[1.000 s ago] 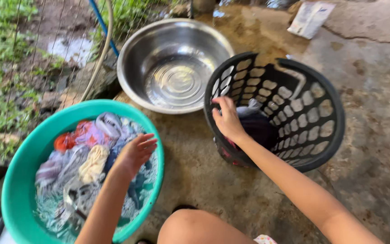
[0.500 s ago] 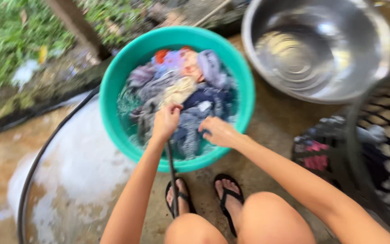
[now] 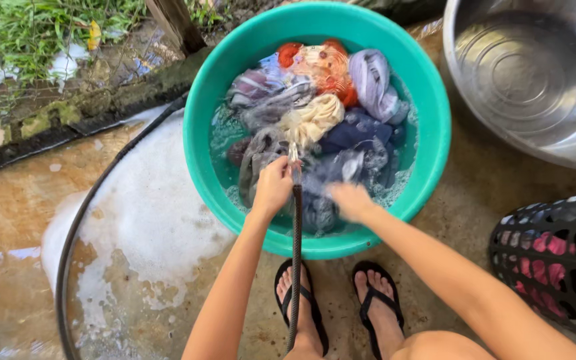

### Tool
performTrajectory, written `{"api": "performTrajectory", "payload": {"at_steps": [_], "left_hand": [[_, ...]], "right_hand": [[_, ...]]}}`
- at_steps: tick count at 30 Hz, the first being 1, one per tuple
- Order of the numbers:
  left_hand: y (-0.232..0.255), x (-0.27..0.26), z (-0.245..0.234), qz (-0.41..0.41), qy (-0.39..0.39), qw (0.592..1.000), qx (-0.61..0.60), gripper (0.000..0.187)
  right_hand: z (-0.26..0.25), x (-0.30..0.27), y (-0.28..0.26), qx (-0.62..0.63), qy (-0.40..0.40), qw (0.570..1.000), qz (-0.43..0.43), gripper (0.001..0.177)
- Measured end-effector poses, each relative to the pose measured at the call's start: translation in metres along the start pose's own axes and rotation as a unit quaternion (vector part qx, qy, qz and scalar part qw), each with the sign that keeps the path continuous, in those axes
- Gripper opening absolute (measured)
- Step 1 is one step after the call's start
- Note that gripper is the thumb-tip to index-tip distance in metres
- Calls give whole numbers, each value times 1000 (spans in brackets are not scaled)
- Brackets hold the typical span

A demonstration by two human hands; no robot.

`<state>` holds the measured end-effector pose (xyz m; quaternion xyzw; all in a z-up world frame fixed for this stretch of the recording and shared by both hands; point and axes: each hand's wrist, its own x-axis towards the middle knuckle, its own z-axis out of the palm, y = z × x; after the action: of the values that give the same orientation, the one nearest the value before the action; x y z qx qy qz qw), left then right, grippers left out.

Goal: The person washes clothes by hand in a green basin filled with soapy water, scrubbing, wringing out the items, and placing them into a black basket.

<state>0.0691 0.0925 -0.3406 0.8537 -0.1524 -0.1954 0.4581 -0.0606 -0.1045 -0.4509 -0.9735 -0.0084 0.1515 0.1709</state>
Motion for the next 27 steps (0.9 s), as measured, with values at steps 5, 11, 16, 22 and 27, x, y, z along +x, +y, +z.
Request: {"api": "performTrajectory", "payload": {"at_steps": [5, 11, 16, 22, 27], "left_hand": [[34, 4, -9, 236, -126, 963, 40, 46], [144, -19, -10, 405, -175, 881, -173, 67], [258, -37, -52, 353, -62, 922, -148, 29], [344, -79, -86, 266, -23, 907, -324, 15], [320, -72, -98, 440, 130, 882, -110, 11]], "right_hand": [[-77, -24, -23, 108, -63, 992, 16, 57], [-314, -69, -86, 147, 51, 988, -11, 39], [-382, -114, -75, 372, 218, 890, -144, 42], [-281, -78, -9, 443, 113, 877, -148, 59], [-253, -71, 33, 592, 161, 774, -155, 55]]}}
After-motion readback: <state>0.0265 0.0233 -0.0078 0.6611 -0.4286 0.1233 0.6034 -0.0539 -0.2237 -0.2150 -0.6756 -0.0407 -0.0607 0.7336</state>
